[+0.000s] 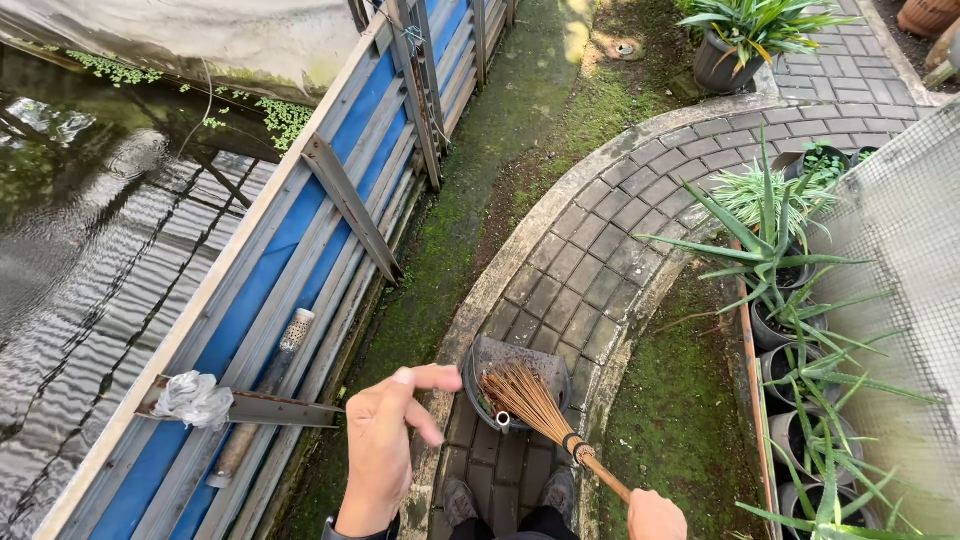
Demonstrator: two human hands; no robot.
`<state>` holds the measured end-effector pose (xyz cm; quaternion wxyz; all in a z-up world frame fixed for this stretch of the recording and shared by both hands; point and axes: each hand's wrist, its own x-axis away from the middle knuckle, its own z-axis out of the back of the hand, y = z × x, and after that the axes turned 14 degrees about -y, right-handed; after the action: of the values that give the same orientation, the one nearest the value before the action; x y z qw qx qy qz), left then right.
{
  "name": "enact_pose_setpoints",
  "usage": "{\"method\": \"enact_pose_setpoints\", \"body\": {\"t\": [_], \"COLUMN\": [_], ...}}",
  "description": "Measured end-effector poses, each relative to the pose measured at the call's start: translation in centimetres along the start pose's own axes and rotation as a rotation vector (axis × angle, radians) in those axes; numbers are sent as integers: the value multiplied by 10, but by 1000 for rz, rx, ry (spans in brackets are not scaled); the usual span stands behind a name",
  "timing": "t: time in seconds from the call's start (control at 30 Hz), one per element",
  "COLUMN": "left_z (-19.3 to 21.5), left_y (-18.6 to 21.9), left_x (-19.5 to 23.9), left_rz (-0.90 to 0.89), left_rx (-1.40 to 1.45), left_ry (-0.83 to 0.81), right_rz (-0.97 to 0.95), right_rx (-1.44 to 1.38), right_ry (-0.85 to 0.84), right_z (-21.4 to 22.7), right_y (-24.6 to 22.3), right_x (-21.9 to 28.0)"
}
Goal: Sweep fallen leaves and debris from garden paths and plant beds into a dustpan.
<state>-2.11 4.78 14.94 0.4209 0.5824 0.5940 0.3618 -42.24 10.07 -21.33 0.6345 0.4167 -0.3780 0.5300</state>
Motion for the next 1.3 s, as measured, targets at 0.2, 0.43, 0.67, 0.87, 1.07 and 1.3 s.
{"method": "enact_pose_setpoints", "body": {"t": [0.2,0.43,0.67,0.87,1.07,1.3], "left_z": [2,8,3,8,44,0], "left_y": [-13,15,69,32,-23,19], "left_x": [8,3,24,21,5,2], "left_rz": [38,427,707,58,-491,-122], "left_rx": [-179,-429,6,1062,1731,921], "left_ry": [275,-363,-819,-504,-35,11], "right_rz": [-28,-3,3,3,34,26], "right_rx": [-27,-19,-52,-67,-45,-29], "right_ry": [-5,49,150,146,185,181], "right_z": [5,-5,-11,-12,-18,-13], "right_y": [-6,-5,-7,-9,-7,-7], "right_x": [22,23,37,40,41,36]}}
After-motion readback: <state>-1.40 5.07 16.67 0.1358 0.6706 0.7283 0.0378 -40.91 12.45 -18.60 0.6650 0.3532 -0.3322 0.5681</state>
